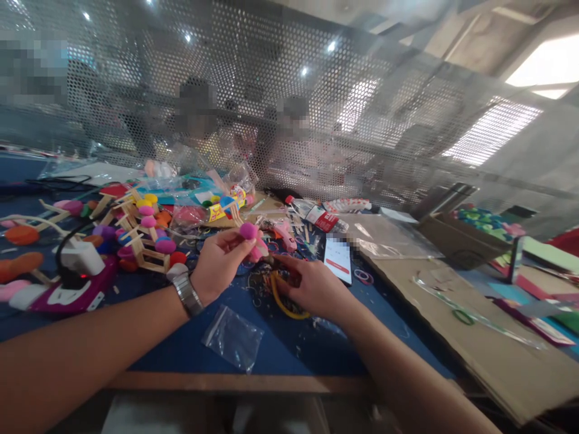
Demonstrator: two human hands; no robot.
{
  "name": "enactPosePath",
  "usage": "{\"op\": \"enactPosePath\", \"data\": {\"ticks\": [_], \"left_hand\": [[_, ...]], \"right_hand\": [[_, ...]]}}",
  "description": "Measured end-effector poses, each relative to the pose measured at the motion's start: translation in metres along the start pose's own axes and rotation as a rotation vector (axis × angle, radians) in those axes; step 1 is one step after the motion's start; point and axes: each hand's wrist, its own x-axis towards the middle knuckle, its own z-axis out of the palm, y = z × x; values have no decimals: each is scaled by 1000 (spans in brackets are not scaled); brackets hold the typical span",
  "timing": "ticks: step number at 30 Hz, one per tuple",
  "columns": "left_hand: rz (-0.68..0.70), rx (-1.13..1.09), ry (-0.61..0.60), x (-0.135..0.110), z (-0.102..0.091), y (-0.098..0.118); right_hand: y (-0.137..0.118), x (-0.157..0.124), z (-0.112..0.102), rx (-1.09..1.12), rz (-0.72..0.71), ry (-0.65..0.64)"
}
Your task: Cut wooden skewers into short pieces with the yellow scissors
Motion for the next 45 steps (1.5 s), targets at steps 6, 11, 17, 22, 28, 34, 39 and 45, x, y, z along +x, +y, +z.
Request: {"op": "enactPosePath", "data": {"ticks": [6, 11, 17, 22, 28, 34, 39, 45], "left_hand": [[38, 105, -37, 1, -1, -4], [24, 155, -15, 0, -2, -4], [4, 173, -31, -1, -3, -9], [-25, 145, -44, -2, -1, -9], [-34, 125, -11, -2, 0, -5], [-39, 64, 1, -2, -1, -3], [-83, 10, 2, -3, -1, -4], [-130, 24, -13, -6, 1, -2]], "right_hand": [[-7, -10, -1, -324, -119, -21], [-6, -14, -14, -269, -204, 45], [1, 0, -31, -216, -174, 55], [24, 57, -30, -188, 40, 114], [46, 111, -19, 25, 140, 45], [58, 110, -16, 453, 192, 262], [57, 84, -24, 887, 146, 333], [46, 49, -22, 1307, 99, 307]]}}
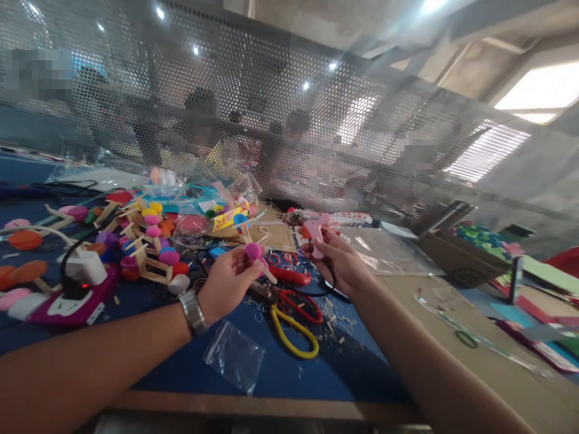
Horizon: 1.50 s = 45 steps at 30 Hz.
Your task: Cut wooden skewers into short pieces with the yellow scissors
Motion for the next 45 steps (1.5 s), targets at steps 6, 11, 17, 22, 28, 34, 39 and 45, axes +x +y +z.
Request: {"op": "enactPosePath", "data": {"ticks": [6, 11, 17, 22, 28, 34, 39, 45], "left_hand": [[-20, 8, -53, -1, 0, -3], [-25, 24, -78, -2, 3, -11], [-84, -32, -58, -5, 5, -9], [-122, -68, -39, -5, 6, -4], [-117, -77, 3, -3, 9, -3], [-121, -40, -5, -4, 8, 1], [-82, -36, -20, -3, 5, 0], [-5, -67, -47, -2, 3, 1]], "right_hand": [[5, -15, 7, 200, -30, 23], [11, -22, 10, 279, 8, 46], [11, -38, 22, 352, 230, -17], [14, -45, 32, 274, 185, -13], [20, -52, 43, 205, 83, -39], [18, -46, 36, 179, 136, 6], [8, -43, 26, 301, 201, -167], [-3, -47, 15, 542, 281, -503]]}}
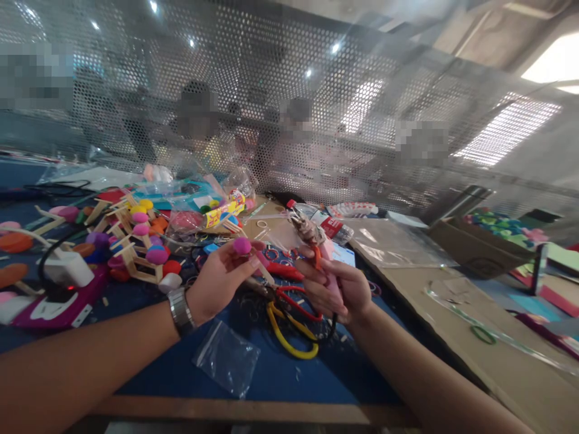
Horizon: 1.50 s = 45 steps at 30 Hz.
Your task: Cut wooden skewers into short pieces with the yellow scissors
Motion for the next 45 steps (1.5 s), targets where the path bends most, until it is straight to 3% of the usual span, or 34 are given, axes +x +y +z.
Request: {"op": "enactPosePath", "data": {"ticks": [7, 16, 19, 24, 32, 38, 41, 45], "left_hand": [[76, 19, -56, -3, 0, 3], [24, 95, -216, -9, 3, 7], [-7, 98, -201, -9, 3, 6], [-18, 65, -99, -4, -1, 2], [-48, 6, -23, 0, 2, 4], [-56, 28, 32, 2, -1, 1], [-50, 29, 65, 3, -1, 0], [-22, -3, 122, 4, 1, 3]], "right_hand": [[2, -4, -1, 47, 73, -147], [6, -2, 6, -6, 92, -126], [6, 0, 7, 7, 27, -51], [5, 3, 5, -100, -183, 209], [14, 10, 1, -252, -107, 262], [8, 34, -18, -64, -327, 642], [5, 38, -25, -32, -349, 650], [6, 31, -21, -77, -381, 565]]}}
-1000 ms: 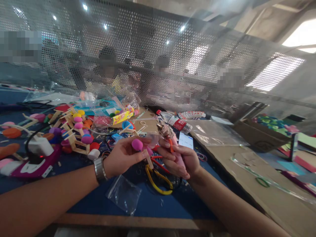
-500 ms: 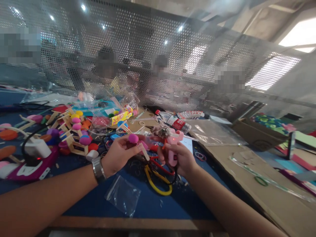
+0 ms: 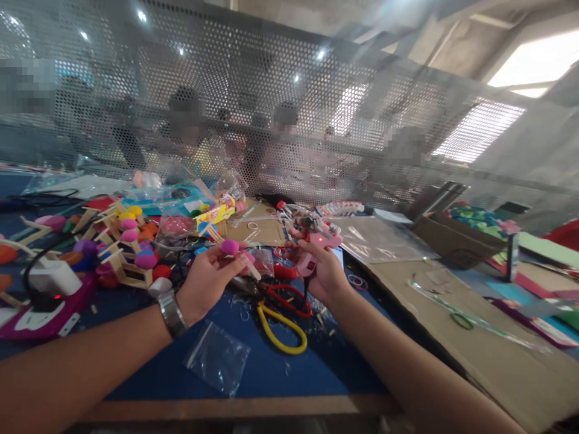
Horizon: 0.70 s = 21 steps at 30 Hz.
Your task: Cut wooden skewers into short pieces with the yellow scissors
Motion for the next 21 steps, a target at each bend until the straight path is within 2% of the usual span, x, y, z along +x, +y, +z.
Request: {"op": "enactPosePath", "data": {"ticks": [3, 5, 8, 12, 15, 21], "left_hand": [[-17, -27, 0, 0, 2, 1], [-47, -55, -10, -1, 3, 0], [-81, -82, -21, -3, 4, -2], [-61, -48, -49, -6, 6, -4], [-49, -13, -59, -7, 7, -5], [-28, 40, -65, -7, 8, -6]], "right_hand": [[1, -11, 5, -78, 31, -154], [3, -18, 10, -152, 50, -212], [9, -27, 19, -217, 66, -205], [15, -34, 27, -196, 103, -217], [18, -35, 28, -194, 120, -247], [19, -35, 28, -221, 133, -227]]}}
